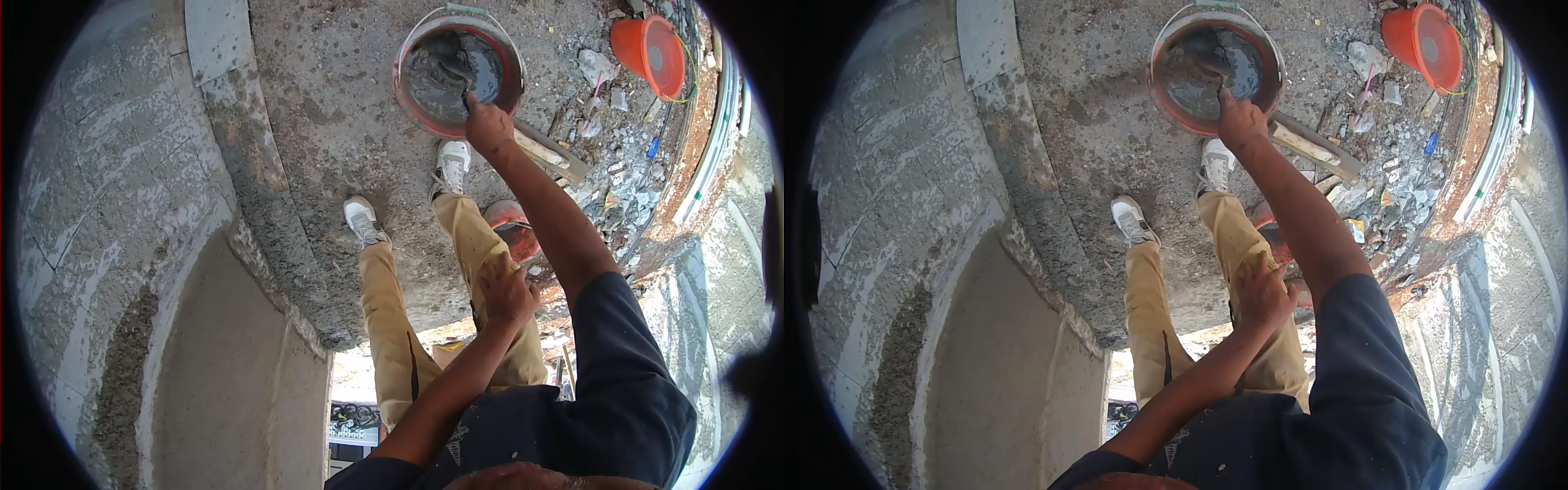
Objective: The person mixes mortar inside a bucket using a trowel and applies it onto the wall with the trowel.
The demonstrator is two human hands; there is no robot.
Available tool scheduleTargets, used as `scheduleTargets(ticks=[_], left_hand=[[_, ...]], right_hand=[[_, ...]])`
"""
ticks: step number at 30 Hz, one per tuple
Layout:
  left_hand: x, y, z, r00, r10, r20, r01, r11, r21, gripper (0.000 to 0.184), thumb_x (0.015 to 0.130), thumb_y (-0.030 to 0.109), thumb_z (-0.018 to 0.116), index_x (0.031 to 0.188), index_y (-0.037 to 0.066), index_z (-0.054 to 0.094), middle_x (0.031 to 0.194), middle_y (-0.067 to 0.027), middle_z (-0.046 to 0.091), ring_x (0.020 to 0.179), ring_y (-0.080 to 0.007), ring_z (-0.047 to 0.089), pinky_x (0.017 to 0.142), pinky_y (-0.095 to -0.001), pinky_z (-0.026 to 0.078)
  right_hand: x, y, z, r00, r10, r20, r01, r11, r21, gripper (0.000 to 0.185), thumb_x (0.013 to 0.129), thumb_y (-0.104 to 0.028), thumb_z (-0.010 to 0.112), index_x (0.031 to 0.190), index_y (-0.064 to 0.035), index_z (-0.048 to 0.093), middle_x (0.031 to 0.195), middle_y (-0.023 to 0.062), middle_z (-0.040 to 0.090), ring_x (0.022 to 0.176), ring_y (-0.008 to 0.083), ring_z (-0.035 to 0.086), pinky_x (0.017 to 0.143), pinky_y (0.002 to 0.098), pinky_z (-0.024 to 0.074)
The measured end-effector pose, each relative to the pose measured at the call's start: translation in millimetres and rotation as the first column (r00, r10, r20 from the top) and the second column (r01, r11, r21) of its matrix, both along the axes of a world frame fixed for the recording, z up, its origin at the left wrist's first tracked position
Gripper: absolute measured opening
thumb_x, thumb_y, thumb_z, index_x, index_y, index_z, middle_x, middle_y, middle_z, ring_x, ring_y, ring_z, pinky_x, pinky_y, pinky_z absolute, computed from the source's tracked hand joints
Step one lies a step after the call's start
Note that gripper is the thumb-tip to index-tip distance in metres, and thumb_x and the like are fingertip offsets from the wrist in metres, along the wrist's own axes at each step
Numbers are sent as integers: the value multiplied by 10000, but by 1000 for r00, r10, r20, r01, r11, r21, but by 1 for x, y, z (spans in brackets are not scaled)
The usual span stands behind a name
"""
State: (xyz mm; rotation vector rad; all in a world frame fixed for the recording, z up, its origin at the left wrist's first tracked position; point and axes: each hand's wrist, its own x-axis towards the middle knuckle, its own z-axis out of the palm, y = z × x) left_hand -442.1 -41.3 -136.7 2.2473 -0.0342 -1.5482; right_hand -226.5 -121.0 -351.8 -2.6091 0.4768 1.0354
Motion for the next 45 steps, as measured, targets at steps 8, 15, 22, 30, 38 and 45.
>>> scheduleTargets(ticks=[8, 15, 22, 30, 38, 45], left_hand=[[-104, -4, -51, 983, 36, 180, -13, 992, -128, 596, 900, 452, 599, 1428, 178, 563, 1532, -91, 442, 1384, -465, 363, 1072, -598, 332], [1, -7, -2, 992, -125, -6, 125, 992, -22, 480, 873, 386, 617, 1289, 158, 691, 1556, -109, 435, 1391, -465, 361, 1090, -599, 325], [0, -10, -3, 997, -50, 50, 49, 999, 13, 454, 813, 383, 640, 1173, 135, 763, 1512, -171, 488, 1327, -450, 428, 1065, -569, 367], [2, -9, -6, 999, 17, 43, -17, 1000, -11, 460, 825, 369, 624, 1196, 125, 741, 1539, -145, 458, 1358, -472, 398, 1070, -608, 345], [-4, 3, -4, 998, 54, 40, -53, 998, -37, 456, 821, 366, 630, 1187, 117, 742, 1541, -142, 448, 1346, -474, 395, 1083, -592, 337], [7, 6, -1, 995, 96, 39, -94, 994, -59, 455, 831, 365, 648, 1178, 91, 751, 1502, -169, 497, 1334, -466, 427, 1119, -554, 336]], right_hand=[[-6, 26, -22, 7, -737, -675, 828, -374, 417, 287, 919, -241, 657, 1184, -132, 650, 870, 118, 711, 696, 234, 691, 543, 394, 521], [20, 25, -31, 928, -367, -62, 367, 870, 331, 243, 931, -228, 621, 1106, -108, 739, 966, 196, 747, 908, 340, 746, 756, 457, 584], [86, -57, 137, 918, 391, -61, -390, 920, 25, 242, 945, -151, 577, 1128, -61, 708, 1054, 178, 745, 994, 351, 738, 823, 436, 602], [-3, -66, -9, 970, -6, 242, 49, 984, -171, 487, 931, -305, 639, 1392, -154, 595, 915, 189, 744, 831, 351, 752, 719, 455, 596], [52, -92, 25, 812, -158, -561, 222, 974, 47, 344, 950, -306, 547, 1135, -71, 715, 761, 109, 664, 592, 228, 650, 605, 459, 579], [-7, -49, 35, 862, -279, -423, 386, 903, 190, 396, 947, -339, 601, 1244, -100, 708, 814, 141, 710, 662, 232, 724, 611, 415, 610]])
